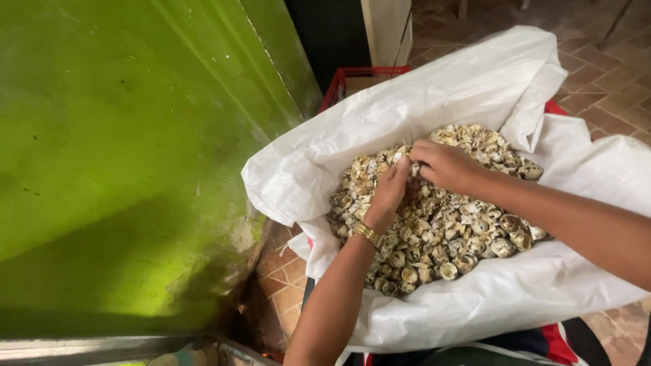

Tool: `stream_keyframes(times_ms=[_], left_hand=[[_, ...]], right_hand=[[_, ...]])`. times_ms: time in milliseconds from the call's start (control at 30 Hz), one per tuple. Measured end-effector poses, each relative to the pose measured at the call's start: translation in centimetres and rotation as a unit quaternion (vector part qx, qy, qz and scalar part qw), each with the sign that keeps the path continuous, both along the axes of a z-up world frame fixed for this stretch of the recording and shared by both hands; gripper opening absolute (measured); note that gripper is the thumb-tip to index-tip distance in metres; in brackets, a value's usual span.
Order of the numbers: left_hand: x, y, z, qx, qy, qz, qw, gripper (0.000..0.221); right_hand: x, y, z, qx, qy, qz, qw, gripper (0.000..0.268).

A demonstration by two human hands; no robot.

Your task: A person is manually sorting through a large bag of quail eggshells, sifting and inspecting the pieces with both hands.

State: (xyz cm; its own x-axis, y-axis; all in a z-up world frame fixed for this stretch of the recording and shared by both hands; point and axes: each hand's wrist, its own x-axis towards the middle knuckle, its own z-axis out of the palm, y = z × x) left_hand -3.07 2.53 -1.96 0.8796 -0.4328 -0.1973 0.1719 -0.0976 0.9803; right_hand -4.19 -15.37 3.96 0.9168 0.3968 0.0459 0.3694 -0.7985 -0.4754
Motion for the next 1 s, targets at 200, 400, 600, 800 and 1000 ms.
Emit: stream_keyframes(times_ms=[200, 400, 600, 800, 1000], left_hand=[[1.7, -0.8, -2.2, 0.021, -0.045, 0.026, 0.998, 0.056], [3.1, 0.0, -4.9, -0.008, -0.008, 0.126, 0.992, 0.036], [3.8, -1.5, -5.7, -0.017, -0.035, 0.152, 0.988, 0.037], [2.5, -3.4, -2.2, -0.083, 0.001, 0.104, 0.991, 0.058], [3.6, -4.1, -3.9, -0.037, -0.023, 0.04, 0.998, 0.038]], right_hand=[[1.9, -1.8, -2.1, -0.013, 0.048, -0.012, 0.999, 0.041], [-1.0, 0.6, 4.7, 0.147, 0.126, -0.015, 0.981, 0.033], [0.2, 0.0, -1.2, 0.216, 0.059, -0.063, 0.973, 0.037], [0.8, -2.4, -0.6, 0.243, 0.078, -0.095, 0.962, 0.014], [2.5, -4.4, -3.1, 0.205, 0.086, -0.126, 0.967, 0.023]])
